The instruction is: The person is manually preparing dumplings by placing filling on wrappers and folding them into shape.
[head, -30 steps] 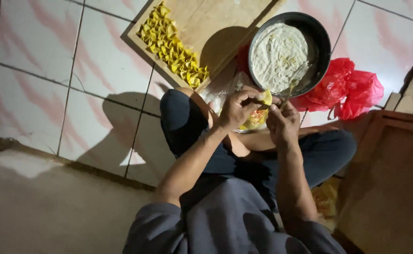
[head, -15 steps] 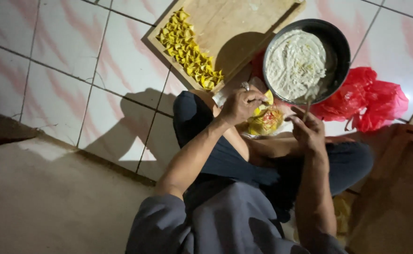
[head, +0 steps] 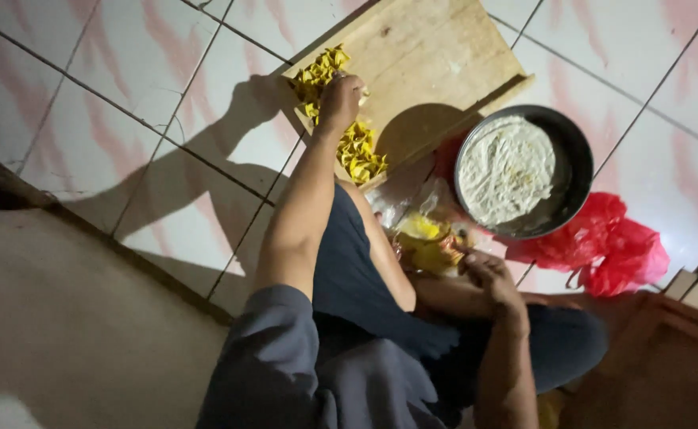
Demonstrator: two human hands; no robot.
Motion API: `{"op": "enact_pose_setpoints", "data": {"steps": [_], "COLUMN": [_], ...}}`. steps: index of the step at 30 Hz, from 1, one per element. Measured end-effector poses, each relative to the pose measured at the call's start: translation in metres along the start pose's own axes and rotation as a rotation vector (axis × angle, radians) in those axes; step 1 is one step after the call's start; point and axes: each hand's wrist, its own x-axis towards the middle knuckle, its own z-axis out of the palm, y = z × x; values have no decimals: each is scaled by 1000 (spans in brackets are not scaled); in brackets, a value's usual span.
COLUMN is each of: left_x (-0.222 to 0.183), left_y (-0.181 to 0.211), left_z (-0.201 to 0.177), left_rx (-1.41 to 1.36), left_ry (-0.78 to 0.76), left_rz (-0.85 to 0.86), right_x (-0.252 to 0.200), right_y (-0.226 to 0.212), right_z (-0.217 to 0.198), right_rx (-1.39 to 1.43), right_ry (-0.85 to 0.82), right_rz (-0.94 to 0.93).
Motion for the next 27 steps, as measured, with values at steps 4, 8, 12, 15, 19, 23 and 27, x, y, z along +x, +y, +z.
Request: {"op": "enact_pose_setpoints", "data": {"steps": [4,8,12,15,19,23,27], "left_x": [17,28,39,40,38,39,37], "left_y": [-29,-31,-41,-21,-28,-51,-42], "left_z": [13,19,27,20,21,32,26], "left_rx": [179,233,266,445,235,570,-27], "left_ry": [-103,-163,-159,-277,-312,-318,-280], "left_rz": [-141,-178,-62,-162,-437,-71,-690], "right_x": [12,7,10,16,19,19,19], "right_y": [-2,-32,-26,3,9,13,-23], "right_z": [8,21,18,5,-1,-1,14], "right_rx": [82,44,64,87,90,168,160], "right_ry": [-153,-208,-179,-208,-214,-200,-211], "right_rz": [-28,-48,18,8,17,-23,-111]}}
